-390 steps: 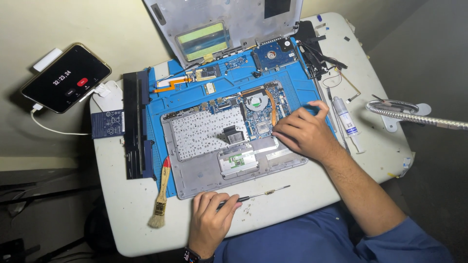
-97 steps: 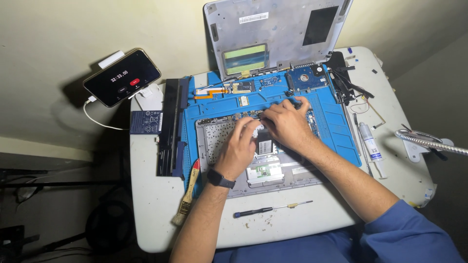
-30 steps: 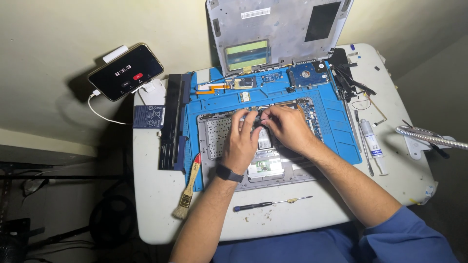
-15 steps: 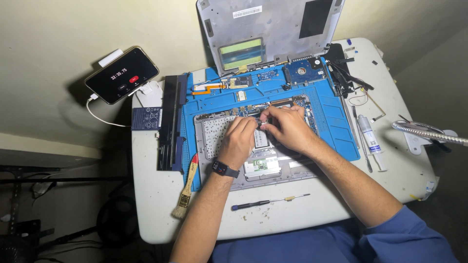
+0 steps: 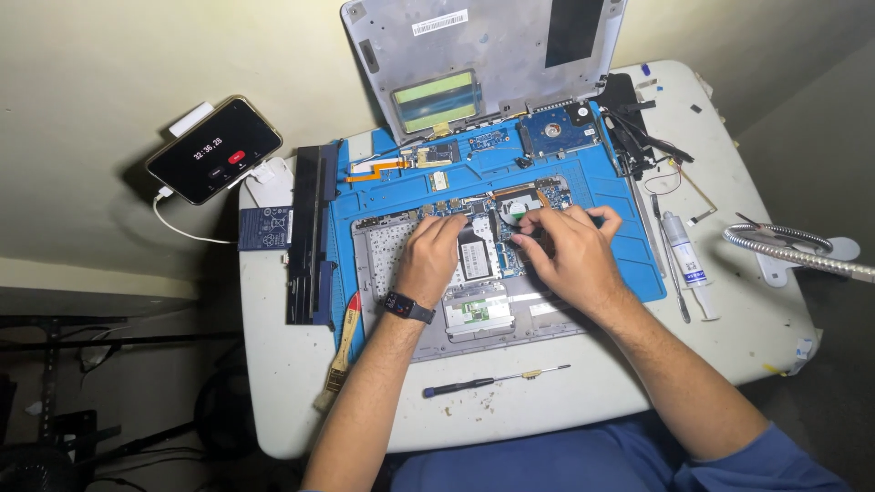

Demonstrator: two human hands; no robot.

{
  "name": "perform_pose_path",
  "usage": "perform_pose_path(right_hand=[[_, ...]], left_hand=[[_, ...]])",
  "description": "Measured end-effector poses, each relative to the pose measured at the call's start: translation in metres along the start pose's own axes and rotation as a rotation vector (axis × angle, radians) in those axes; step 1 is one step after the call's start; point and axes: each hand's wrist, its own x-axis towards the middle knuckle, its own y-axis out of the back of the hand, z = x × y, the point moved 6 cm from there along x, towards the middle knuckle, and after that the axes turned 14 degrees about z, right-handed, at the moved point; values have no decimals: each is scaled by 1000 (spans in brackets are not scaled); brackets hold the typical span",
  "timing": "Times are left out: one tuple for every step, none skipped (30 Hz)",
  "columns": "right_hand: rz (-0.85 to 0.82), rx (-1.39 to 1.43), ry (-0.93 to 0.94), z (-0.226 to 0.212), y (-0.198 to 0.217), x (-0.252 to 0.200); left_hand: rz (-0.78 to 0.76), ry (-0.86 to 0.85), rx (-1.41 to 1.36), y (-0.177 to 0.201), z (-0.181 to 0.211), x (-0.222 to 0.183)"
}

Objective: Applying thermal paste to a laptop processor and installing the cooling heatsink assembly.

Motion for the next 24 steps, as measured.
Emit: perform_pose_path(right_hand=[[0,2,-2,2,-1,-2],[7,-17,6,3,-2,-3],[13,-35,14,4,-3,-5],[12,-33,13,6,-5,-7],[12,-39,18,8,-6,-9],[13,-45,22,11,-7,-12],[11,-45,20,11,-7,-12],[15,-48,30,11,-7,-12],[20,-51,40,11,-7,-12],[19,-50,38,12,-7,-12],[24,-46,43,12,-7,-13],[28,-41,48,13,-7,-14],[27,-41,45,15,-7,-15],[35,-49,58,15,-7,-15],[43,-56,72,16,-8,-16],[41,-55,70,16,-8,-16],[40,-59,78,16,-8,-16],[38,-63,86,16,-8,-17],[39,-64,86,15,-8,-16],[37,-62,85,15,-8,-15],[35,-60,83,15,-8,-14],[36,-61,83,14,-8,-15],[34,-62,85,14,-7,-15],[32,-63,87,13,-7,-16]], left_hand=[[-2,0,1,0,0,1],[-7,-5,-2,-1,1,1],[-12,-8,-4,-1,1,2],[-14,-7,-1,0,2,3],[-22,-14,22,-1,3,3],[-31,-22,45,-1,4,4],[-33,-21,44,-1,4,4],[-38,-39,68,-2,5,4],[-42,-58,91,-2,6,5],[-44,-58,90,-1,6,6],[-58,-61,102,-1,7,6],[-71,-64,115,0,7,7],[-75,-64,112,-1,7,6],[-73,-79,119,-1,8,6],[-72,-94,127,0,9,6],[-75,-93,127,-1,9,6],[-79,-105,135,-2,9,7],[-83,-116,142,-3,9,7],[-82,-116,142,-1,12,9],[-83,-118,158,1,15,12],[-85,-121,173,2,17,14],[-85,-122,173,1,16,14],[-104,-131,194,-1,15,13],[-124,-139,215,-3,14,13]])
